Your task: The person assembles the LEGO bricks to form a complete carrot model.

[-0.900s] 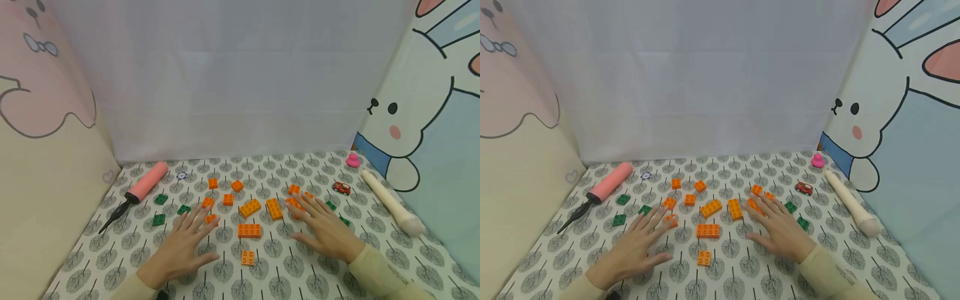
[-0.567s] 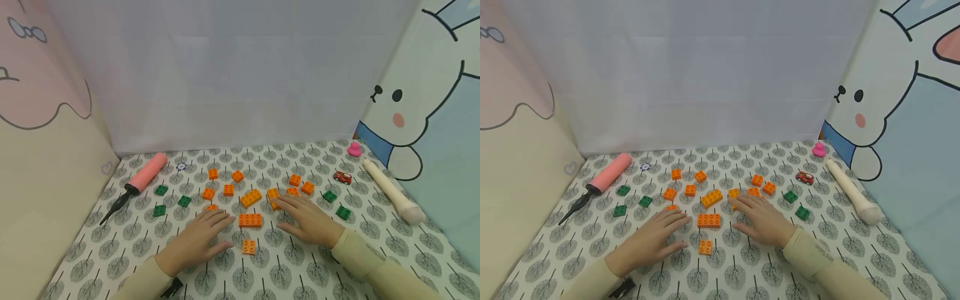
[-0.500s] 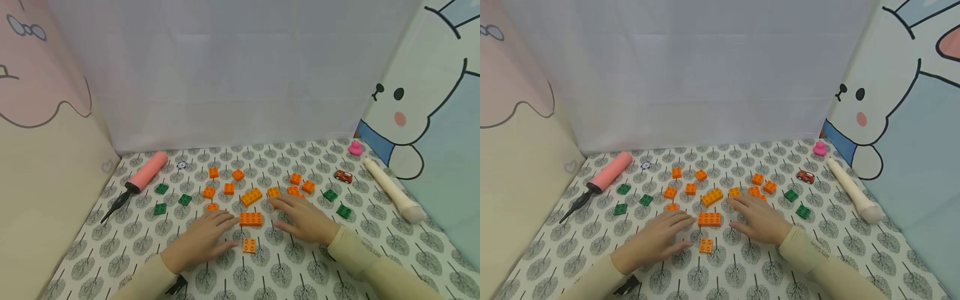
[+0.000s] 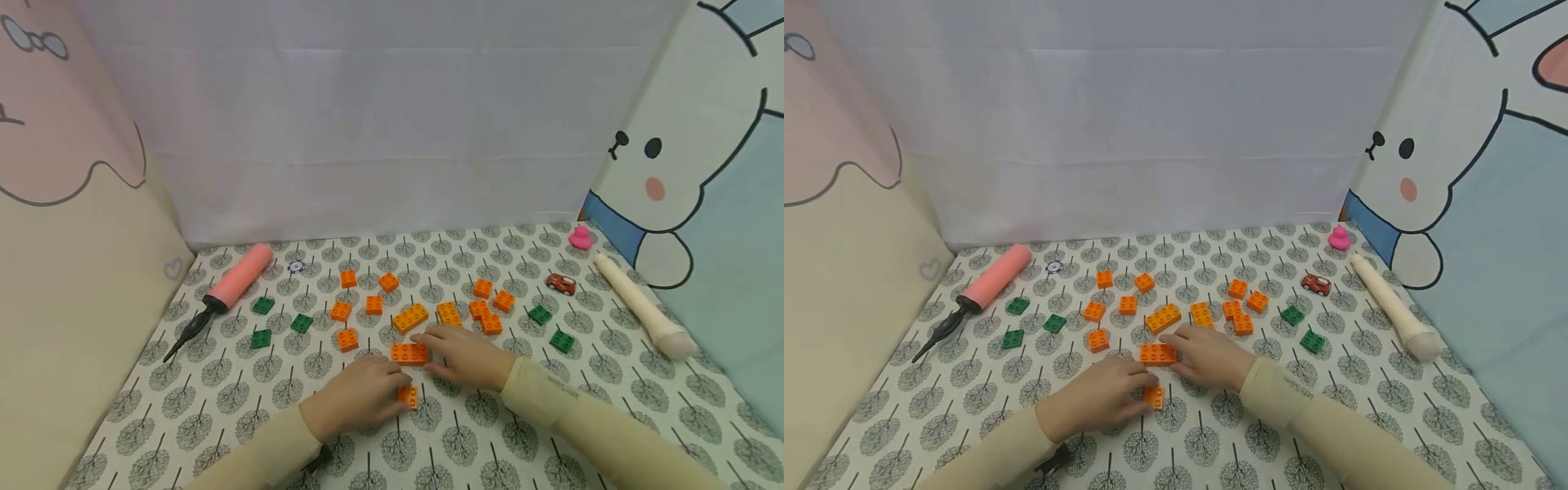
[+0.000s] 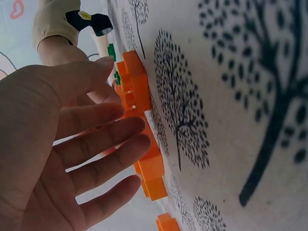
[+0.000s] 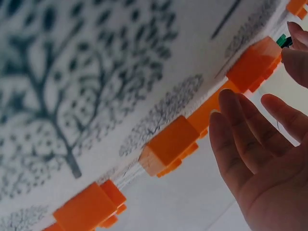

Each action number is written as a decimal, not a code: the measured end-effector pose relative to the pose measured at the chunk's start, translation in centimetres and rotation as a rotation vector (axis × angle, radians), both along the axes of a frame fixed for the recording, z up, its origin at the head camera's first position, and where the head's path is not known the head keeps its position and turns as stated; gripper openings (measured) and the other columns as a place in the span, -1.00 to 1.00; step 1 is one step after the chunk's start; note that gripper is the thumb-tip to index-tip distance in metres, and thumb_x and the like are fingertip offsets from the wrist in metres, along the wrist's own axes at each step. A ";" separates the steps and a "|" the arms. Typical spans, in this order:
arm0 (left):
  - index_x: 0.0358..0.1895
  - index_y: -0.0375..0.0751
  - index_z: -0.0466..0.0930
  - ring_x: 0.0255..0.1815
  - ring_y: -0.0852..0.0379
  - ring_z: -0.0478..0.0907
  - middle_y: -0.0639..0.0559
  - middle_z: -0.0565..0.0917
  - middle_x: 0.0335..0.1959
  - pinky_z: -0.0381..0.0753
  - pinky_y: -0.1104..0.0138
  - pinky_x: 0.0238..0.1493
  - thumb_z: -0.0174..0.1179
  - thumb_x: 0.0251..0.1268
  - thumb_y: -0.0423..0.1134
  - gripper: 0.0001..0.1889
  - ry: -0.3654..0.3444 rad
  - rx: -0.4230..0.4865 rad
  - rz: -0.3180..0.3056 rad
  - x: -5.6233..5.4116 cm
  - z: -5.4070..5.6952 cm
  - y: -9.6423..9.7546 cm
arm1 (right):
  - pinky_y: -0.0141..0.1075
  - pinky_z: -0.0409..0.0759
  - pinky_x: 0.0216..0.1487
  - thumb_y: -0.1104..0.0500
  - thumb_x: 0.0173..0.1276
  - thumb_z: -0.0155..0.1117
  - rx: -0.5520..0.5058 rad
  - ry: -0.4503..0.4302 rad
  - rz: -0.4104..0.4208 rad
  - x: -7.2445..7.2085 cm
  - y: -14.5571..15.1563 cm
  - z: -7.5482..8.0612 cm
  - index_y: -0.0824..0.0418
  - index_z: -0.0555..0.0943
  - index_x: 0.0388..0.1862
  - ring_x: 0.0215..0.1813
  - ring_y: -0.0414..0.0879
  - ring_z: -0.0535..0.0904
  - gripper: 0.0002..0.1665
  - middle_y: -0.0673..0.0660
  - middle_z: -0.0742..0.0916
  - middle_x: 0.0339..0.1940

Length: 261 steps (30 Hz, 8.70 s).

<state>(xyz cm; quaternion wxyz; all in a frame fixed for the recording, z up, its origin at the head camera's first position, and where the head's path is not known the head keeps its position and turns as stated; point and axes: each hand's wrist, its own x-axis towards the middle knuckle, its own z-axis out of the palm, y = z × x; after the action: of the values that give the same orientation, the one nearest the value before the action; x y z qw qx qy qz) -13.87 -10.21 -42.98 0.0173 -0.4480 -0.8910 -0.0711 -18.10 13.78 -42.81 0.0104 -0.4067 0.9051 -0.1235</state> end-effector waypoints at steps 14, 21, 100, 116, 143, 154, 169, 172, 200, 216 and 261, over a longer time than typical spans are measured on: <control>-0.08 -0.04 0.74 -0.29 0.27 0.59 0.16 0.68 -0.26 0.64 0.38 -0.16 0.32 0.27 0.10 -0.67 0.005 -0.006 -0.050 -1.0 -0.6 0.8 | -0.24 0.67 0.08 0.07 0.37 0.34 -0.016 0.030 0.046 -0.7 -1.0 -0.5 0.14 0.58 0.24 0.04 -0.09 0.63 -0.52 0.05 0.68 0.07; -0.09 -0.03 0.72 -0.31 0.24 0.59 0.13 0.69 -0.24 0.63 0.38 -0.26 0.32 0.28 0.08 -0.69 0.024 -0.016 -0.043 -1.2 -0.6 1.4 | -0.28 0.68 0.03 0.08 0.37 0.35 -0.045 -0.019 0.032 -0.7 -0.8 -0.3 0.16 0.59 0.22 -0.02 -0.12 0.65 -0.53 0.05 0.68 0.03; 0.06 -0.15 0.70 -0.21 0.23 0.59 0.08 0.71 -0.20 0.64 0.35 -0.10 0.36 0.28 -0.05 -0.64 -0.273 0.152 0.122 -1.8 -0.4 0.3 | -0.19 0.63 0.17 0.15 0.31 0.41 -0.156 -0.150 0.102 2.2 0.8 0.3 0.15 0.67 0.16 0.08 -0.08 0.64 -0.57 0.03 0.71 0.05; 0.05 -0.19 0.69 -0.12 0.15 0.64 0.03 0.72 -0.13 0.66 0.29 0.03 0.38 0.24 -0.03 -0.60 -0.238 0.143 0.117 -1.8 -0.3 0.5 | -0.09 0.71 -0.13 -0.07 0.45 0.25 -0.117 -0.098 -0.215 0.9 1.2 1.3 0.09 0.50 0.39 -0.07 -0.02 0.69 -0.41 0.14 0.72 0.07; 0.09 -0.15 0.67 -0.07 0.16 0.62 0.05 0.70 -0.10 0.64 0.31 0.07 0.35 0.26 0.01 -0.57 -0.234 0.113 0.130 -1.9 -0.4 0.7 | 0.05 0.66 -0.03 0.02 0.37 0.28 0.025 -0.126 -0.483 -3.4 1.1 0.9 0.35 0.42 0.37 -0.08 0.18 0.67 -0.31 0.37 0.69 0.07; 0.11 -0.15 0.67 -0.04 0.17 0.61 0.05 0.70 -0.07 0.63 0.32 0.07 0.33 0.29 0.03 -0.57 -0.235 0.108 0.127 -1.9 -0.4 1.0 | 0.03 0.65 -0.08 -0.02 0.45 0.21 -0.085 -0.053 -0.399 -0.4 4.6 1.3 0.06 0.47 0.43 -0.09 0.10 0.63 -0.41 0.26 0.65 0.09; 0.13 -0.14 0.65 0.04 0.11 0.62 0.01 0.69 0.01 0.62 0.27 0.16 0.35 0.26 0.03 -0.54 -0.252 0.104 0.144 -1.7 -0.2 1.5 | -0.31 0.63 -0.17 0.18 0.40 0.31 -0.159 0.089 0.038 3.1 5.9 0.2 -0.07 0.46 0.44 -0.14 -0.26 0.50 -0.37 0.01 0.59 0.10; 0.14 -0.14 0.65 0.05 0.12 0.61 0.02 0.69 0.01 0.61 0.28 0.16 0.35 0.26 0.03 -0.53 -0.259 0.101 0.149 -1.7 -0.2 1.5 | -0.28 0.66 -0.14 0.17 0.43 0.28 -0.141 0.069 0.060 3.3 5.7 0.2 -0.08 0.44 0.45 -0.11 -0.24 0.54 -0.37 0.03 0.58 0.16; 0.15 -0.14 0.64 0.10 0.10 0.60 0.00 0.69 0.06 0.58 0.25 0.22 0.34 0.28 0.03 -0.54 -0.281 0.095 0.164 -1.7 0.0 1.6 | -0.33 0.67 -0.11 0.17 0.45 0.25 -0.144 -0.044 0.077 3.6 5.0 0.5 -0.05 0.48 0.43 -0.14 -0.27 0.52 -0.42 0.02 0.58 0.12; 0.15 -0.11 0.64 0.06 0.15 0.60 0.05 0.69 0.02 0.59 0.29 0.19 0.34 0.27 0.05 -0.54 -0.298 0.070 0.152 -2.2 0.1 1.7 | -0.23 0.70 0.00 0.19 0.42 0.27 -0.103 -0.011 0.060 3.7 4.7 0.9 -0.06 0.50 0.41 -0.04 -0.18 0.59 -0.41 0.05 0.60 0.12; 0.36 0.03 0.51 -0.03 0.10 0.55 -0.01 0.62 0.03 0.63 0.25 0.04 0.32 0.31 -0.19 -0.47 0.004 0.244 0.142 -3.5 0.2 -3.1 | -0.26 0.68 -0.10 0.10 0.42 0.30 -0.130 0.094 0.086 3.1 4.5 0.2 -0.01 0.55 0.35 -0.09 -0.20 0.58 -0.48 0.01 0.66 0.02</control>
<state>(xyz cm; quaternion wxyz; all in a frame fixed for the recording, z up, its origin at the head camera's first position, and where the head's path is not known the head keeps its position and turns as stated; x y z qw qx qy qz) -17.42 -13.36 -42.80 0.0784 -0.3785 -0.9052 -0.1765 -15.05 18.31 -42.61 -0.0531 -0.4503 0.8764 -0.1624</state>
